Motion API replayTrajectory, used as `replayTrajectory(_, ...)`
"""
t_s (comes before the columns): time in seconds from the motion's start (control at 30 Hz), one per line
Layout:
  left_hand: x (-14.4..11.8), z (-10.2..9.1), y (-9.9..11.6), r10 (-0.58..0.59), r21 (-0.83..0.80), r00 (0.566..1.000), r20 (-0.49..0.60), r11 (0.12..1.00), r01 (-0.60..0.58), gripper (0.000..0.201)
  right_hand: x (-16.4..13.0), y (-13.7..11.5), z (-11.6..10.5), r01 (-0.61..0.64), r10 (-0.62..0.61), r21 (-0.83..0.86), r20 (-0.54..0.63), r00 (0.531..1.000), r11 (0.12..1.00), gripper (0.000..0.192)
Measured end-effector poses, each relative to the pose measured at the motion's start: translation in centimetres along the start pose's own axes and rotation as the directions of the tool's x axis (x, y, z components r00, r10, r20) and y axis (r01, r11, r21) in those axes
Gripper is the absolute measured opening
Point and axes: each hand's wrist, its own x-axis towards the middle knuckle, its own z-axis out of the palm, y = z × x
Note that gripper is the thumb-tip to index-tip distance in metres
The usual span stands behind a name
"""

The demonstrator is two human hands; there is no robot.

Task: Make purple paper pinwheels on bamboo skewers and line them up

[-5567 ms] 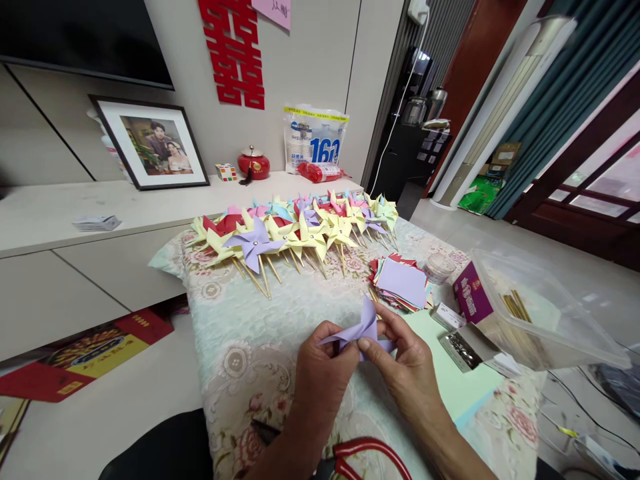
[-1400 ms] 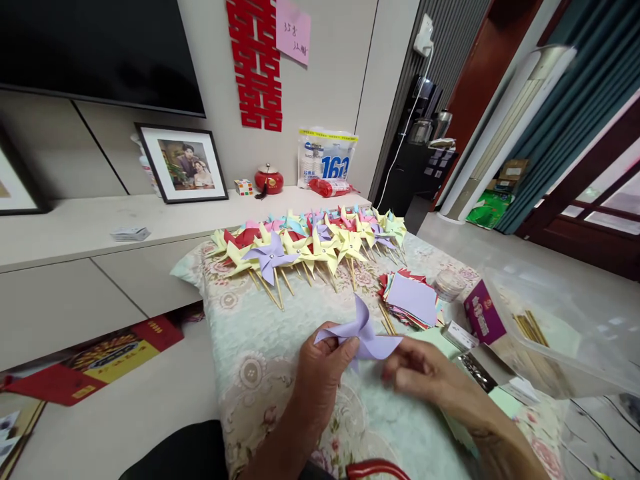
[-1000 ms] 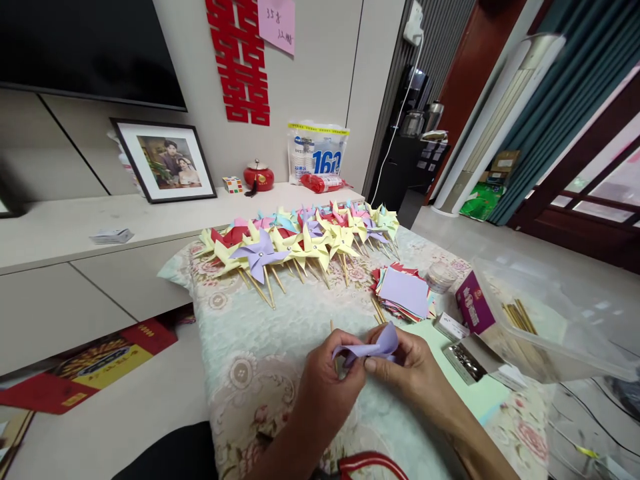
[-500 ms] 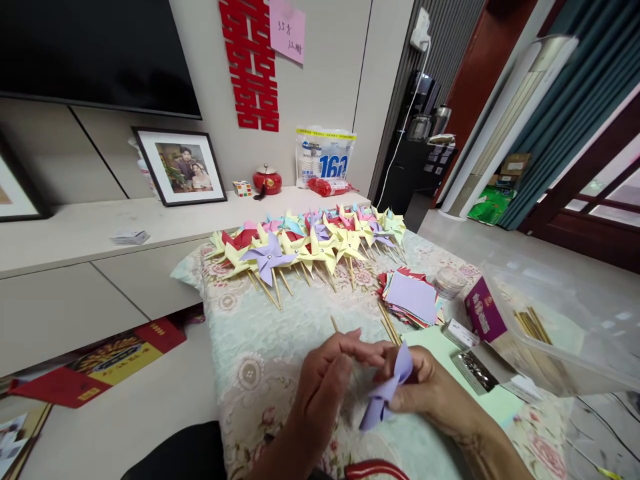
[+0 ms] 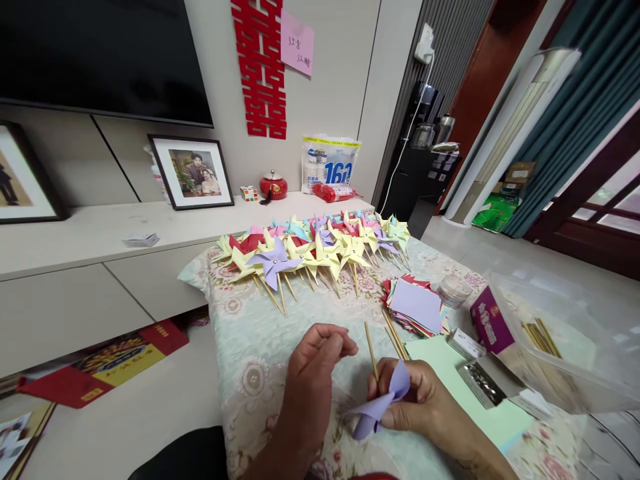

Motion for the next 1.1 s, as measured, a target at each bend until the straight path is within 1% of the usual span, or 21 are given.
replayTrajectory(0.03, 0.1, 0.1, 0.0, -0.034, 0.030, 0.999, -0.015, 0.999, 0.034, 0.016, 0.0, 0.1, 0.0, -0.013, 0.013, -0.006, 0.012, 1.000, 1.000, 0.030)
replayTrajectory(0.1, 0.1, 0.2, -0.1, -0.094, 0.070, 0.995, 0.020, 0.993, 0.092, 0.020, 0.0, 0.0, 0.3, -0.030, 0.031, -0.023, 0.037, 0.999, 0.999, 0.032)
replayTrajectory(0.17, 0.0, 0.5, -0.4, -0.123, 0.090, 0.991, 0.046, 0.989, 0.118, 0.018, 0.0, 0.0, 0.6, -0.031, 0.033, -0.028, 0.056, 0.998, 0.999, 0.032)
replayTrajectory(0.27, -0.1, 1.0, -0.6, -0.146, 0.032, 0.989, 0.039, 0.989, 0.145, 0.016, 0.0, -0.1, 0.8, -0.033, 0.035, -0.035, 0.073, 0.997, 0.999, 0.030)
replayTrajectory(0.33, -0.1, 1.3, -0.4, -0.167, -0.050, 0.984, 0.056, 0.984, 0.169, 0.017, 0.1, -0.2, 0.7, 0.013, -0.009, -0.062, 0.065, 0.998, 0.998, 0.027)
replayTrajectory(0.43, 0.0, 1.7, 0.5, -0.177, -0.126, 0.982, 0.062, 0.975, 0.183, 0.020, 0.2, -0.6, 0.1, 0.136, -0.132, -0.122, 0.043, 0.990, 0.983, 0.023)
replayTrajectory(0.47, 0.1, 1.9, 0.9, -0.176, -0.132, 0.983, 0.050, 0.975, 0.181, 0.021, 0.2, -0.8, -0.3, 0.171, -0.168, -0.138, 0.031, 0.985, 0.976, 0.025)
replayTrajectory(0.53, 0.1, 2.2, 1.7, -0.177, -0.128, 0.984, 0.023, 0.976, 0.178, 0.022, 0.0, -1.0, -0.9, 0.203, -0.206, -0.132, -0.004, 0.979, 0.970, 0.025)
replayTrajectory(0.6, -0.1, 2.4, 2.3, -0.181, -0.104, 0.983, 0.008, 0.978, 0.181, 0.023, -0.3, -1.1, -1.5, 0.226, -0.231, -0.093, -0.042, 0.972, 0.970, 0.025)
replayTrajectory(0.67, -0.4, 2.6, 2.6, -0.183, -0.068, 0.983, 0.002, 0.981, 0.182, 0.022, -0.6, -1.3, -1.7, 0.251, -0.254, -0.060, -0.053, 0.966, 0.966, 0.025)
replayTrajectory(0.77, -1.3, 2.6, 2.6, -0.171, -0.038, 0.985, -0.016, 0.985, 0.171, 0.021, -0.9, -1.7, -1.4, 0.305, -0.308, -0.055, -0.063, 0.949, 0.951, 0.021)
replayTrajectory(0.9, -3.0, 2.7, 2.5, -0.158, -0.027, 0.987, -0.023, 0.987, 0.157, 0.021, -1.5, -2.8, -0.3, 0.376, -0.382, -0.075, -0.096, 0.919, 0.924, 0.019)
replayTrajectory(1.0, -4.2, 3.0, 2.8, -0.155, -0.036, 0.987, -0.043, 0.988, 0.153, 0.024, -2.0, -3.7, 0.4, 0.433, -0.442, -0.118, -0.066, 0.895, 0.894, 0.017)
replayTrajectory(1.1, -5.1, 3.7, 3.1, -0.167, -0.070, 0.984, -0.054, 0.984, 0.164, 0.023, -2.5, -4.4, 0.9, 0.503, -0.514, -0.180, -0.018, 0.858, 0.845, 0.018)
